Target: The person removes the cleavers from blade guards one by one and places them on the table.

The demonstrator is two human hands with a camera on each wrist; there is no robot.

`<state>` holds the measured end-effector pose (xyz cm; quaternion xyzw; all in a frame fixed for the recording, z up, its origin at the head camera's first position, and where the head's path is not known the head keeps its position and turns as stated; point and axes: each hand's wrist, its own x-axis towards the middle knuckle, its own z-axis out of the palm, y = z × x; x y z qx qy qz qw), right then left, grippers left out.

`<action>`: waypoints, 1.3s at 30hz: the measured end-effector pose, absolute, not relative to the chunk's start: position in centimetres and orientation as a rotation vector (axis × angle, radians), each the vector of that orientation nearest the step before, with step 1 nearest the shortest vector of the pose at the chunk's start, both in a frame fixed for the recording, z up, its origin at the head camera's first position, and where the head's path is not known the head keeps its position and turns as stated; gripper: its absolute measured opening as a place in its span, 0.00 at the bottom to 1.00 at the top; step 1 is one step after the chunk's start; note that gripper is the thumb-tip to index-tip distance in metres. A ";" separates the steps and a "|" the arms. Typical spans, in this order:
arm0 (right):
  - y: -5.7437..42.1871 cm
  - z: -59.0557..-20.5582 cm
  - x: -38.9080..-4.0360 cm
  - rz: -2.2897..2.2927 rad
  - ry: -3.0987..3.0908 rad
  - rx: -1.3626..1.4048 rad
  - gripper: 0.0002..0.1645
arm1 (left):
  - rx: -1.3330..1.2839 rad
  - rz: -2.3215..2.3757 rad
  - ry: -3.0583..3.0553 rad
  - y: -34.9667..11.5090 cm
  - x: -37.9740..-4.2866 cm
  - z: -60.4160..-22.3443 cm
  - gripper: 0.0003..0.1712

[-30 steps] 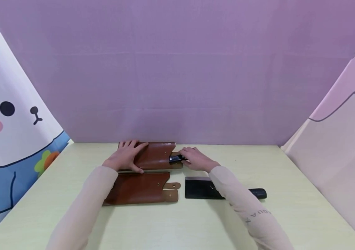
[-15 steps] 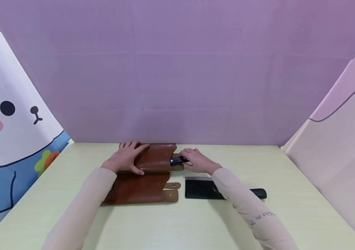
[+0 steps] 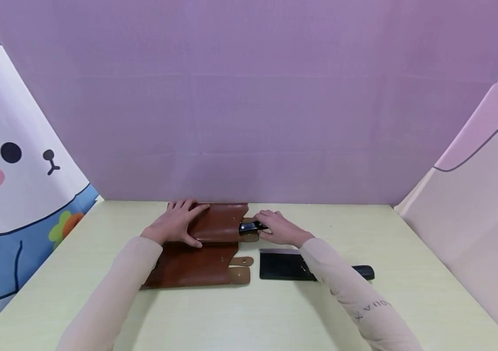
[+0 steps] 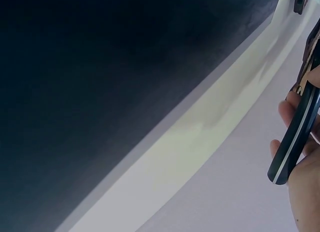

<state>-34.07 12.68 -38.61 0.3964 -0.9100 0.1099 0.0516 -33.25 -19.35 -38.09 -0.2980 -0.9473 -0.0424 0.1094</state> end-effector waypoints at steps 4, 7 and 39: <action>12.8 -38.7 -34.0 0.329 -2.752 1.214 0.17 | -0.869 -0.131 -2.799 -19.4 -33.3 -38.1 0.61; 12.8 -38.7 -34.0 0.334 -2.752 1.220 0.17 | -0.865 -0.135 -2.805 -19.5 -33.2 -38.1 0.62; 13.2 -38.4 -33.9 0.458 -2.771 1.278 0.18 | -0.878 -0.202 -2.828 -19.9 -32.7 -37.4 0.59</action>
